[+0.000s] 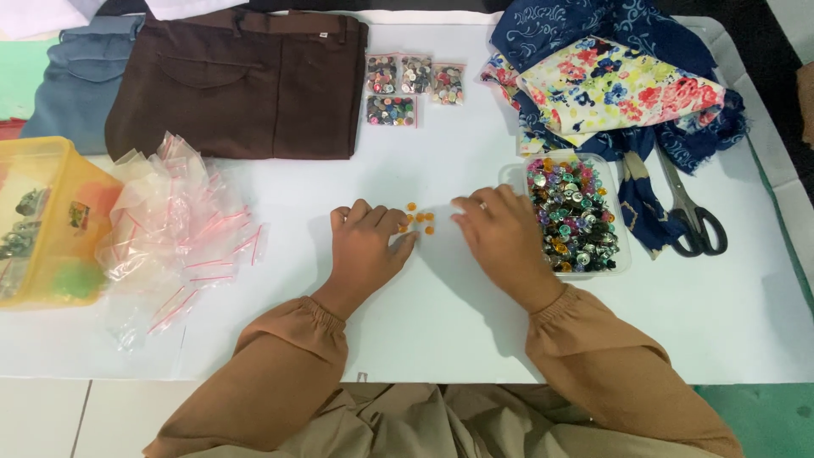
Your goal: Sorting small colorful buttons and placing them into plastic bags
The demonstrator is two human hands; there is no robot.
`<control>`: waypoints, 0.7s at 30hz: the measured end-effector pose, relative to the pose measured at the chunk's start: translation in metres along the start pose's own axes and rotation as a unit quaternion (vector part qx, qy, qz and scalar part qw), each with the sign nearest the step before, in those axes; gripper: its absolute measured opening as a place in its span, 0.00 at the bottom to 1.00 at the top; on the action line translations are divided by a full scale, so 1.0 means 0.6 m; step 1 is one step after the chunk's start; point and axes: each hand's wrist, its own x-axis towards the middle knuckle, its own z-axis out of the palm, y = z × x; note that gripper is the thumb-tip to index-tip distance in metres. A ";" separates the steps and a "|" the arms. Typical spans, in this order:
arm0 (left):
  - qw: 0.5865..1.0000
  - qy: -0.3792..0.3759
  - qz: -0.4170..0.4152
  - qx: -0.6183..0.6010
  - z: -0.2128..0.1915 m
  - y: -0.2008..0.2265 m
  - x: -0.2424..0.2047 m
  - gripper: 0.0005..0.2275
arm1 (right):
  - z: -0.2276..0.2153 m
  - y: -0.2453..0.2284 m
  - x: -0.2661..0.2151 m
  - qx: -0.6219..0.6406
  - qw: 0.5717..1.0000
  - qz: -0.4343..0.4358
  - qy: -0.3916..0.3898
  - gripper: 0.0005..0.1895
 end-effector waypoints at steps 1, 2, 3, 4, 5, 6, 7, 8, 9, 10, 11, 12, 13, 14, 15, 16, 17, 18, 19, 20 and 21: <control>1.000 0.000 -0.002 0.000 -0.005 0.008 0.003 0.07 | -0.007 0.032 -0.004 0.000 1.000 -0.001 -0.001 0.09; 1.000 0.016 0.018 0.008 -0.010 0.015 0.010 0.07 | -0.013 0.065 -0.006 -0.048 0.998 0.000 0.050 0.08; 0.999 0.031 0.037 0.016 -0.015 0.022 0.017 0.07 | -0.020 0.098 -0.008 -0.096 0.990 0.001 0.102 0.07; 0.999 0.031 0.037 0.016 -0.011 0.031 0.023 0.07 | -0.028 0.128 -0.012 -0.096 0.990 0.002 0.102 0.07; 0.997 0.048 0.056 0.018 -0.007 0.041 0.029 0.07 | -0.036 0.158 -0.016 -0.145 0.984 0.035 0.095 0.07; 0.995 0.065 0.078 0.018 -0.002 0.050 0.041 0.06 | -0.046 0.190 -0.019 -0.196 0.974 0.070 0.090 0.07; 0.994 0.065 0.081 0.016 0.007 0.064 0.053 0.06 | -0.046 0.215 -0.022 -0.199 0.973 0.073 0.091 0.07; 0.994 0.067 0.086 -0.020 0.015 0.078 0.064 0.05 | -0.047 0.239 -0.025 -0.180 0.977 0.084 0.074 0.04; 0.992 0.068 0.091 -0.056 0.024 0.092 0.074 0.04 | -0.047 0.263 -0.028 -0.160 0.981 0.096 0.056 0.02; 0.992 0.067 0.092 -0.057 0.035 0.113 0.086 0.04 | -0.044 0.268 -0.026 -0.161 0.981 0.097 0.056 0.02; 0.990 0.059 0.077 -0.105 0.047 0.132 0.098 0.04 | -0.040 0.274 -0.023 -0.129 0.986 0.093 0.056 0.03; 0.985 0.051 0.062 -0.153 0.059 0.151 0.112 0.05 | -0.037 0.279 -0.019 -0.098 0.990 0.088 0.056 0.04; 0.985 0.050 0.064 -0.154 0.077 0.165 0.119 0.05 | -0.022 0.284 -0.021 -0.099 0.989 0.090 0.056 0.04; 0.987 0.012 0.040 -0.158 0.096 0.179 0.126 0.05 | -0.007 0.290 -0.023 -0.097 0.989 0.099 0.052 0.04; 0.987 -0.026 0.015 -0.161 0.115 0.194 0.133 0.05 | 0.009 0.297 -0.025 -0.096 0.989 0.107 0.047 0.05; 0.986 -0.027 0.016 -0.162 0.124 0.199 0.142 0.05 | 0.010 0.290 -0.022 -0.097 0.988 0.108 0.047 0.05; 0.990 -0.049 0.011 -0.129 0.134 0.205 0.151 0.05 | 0.011 0.284 -0.019 -0.080 0.989 0.123 0.034 0.05; 0.993 -0.071 0.006 -0.096 0.144 0.211 0.160 0.05 | 0.013 0.277 -0.016 -0.062 0.988 0.139 0.022 0.06; 0.993 -0.072 0.007 -0.097 0.156 0.213 0.164 0.05 | 0.002 0.268 -0.014 -0.063 0.988 0.140 0.021 0.06; 0.994 -0.092 0.004 -0.067 0.167 0.213 0.168 0.06 | -0.007 0.259 -0.011 -0.058 0.988 0.144 0.013 0.05; 0.993 -0.112 0.002 -0.036 0.179 0.213 0.172 0.08 | -0.017 0.249 -0.007 -0.052 0.988 0.148 0.004 0.04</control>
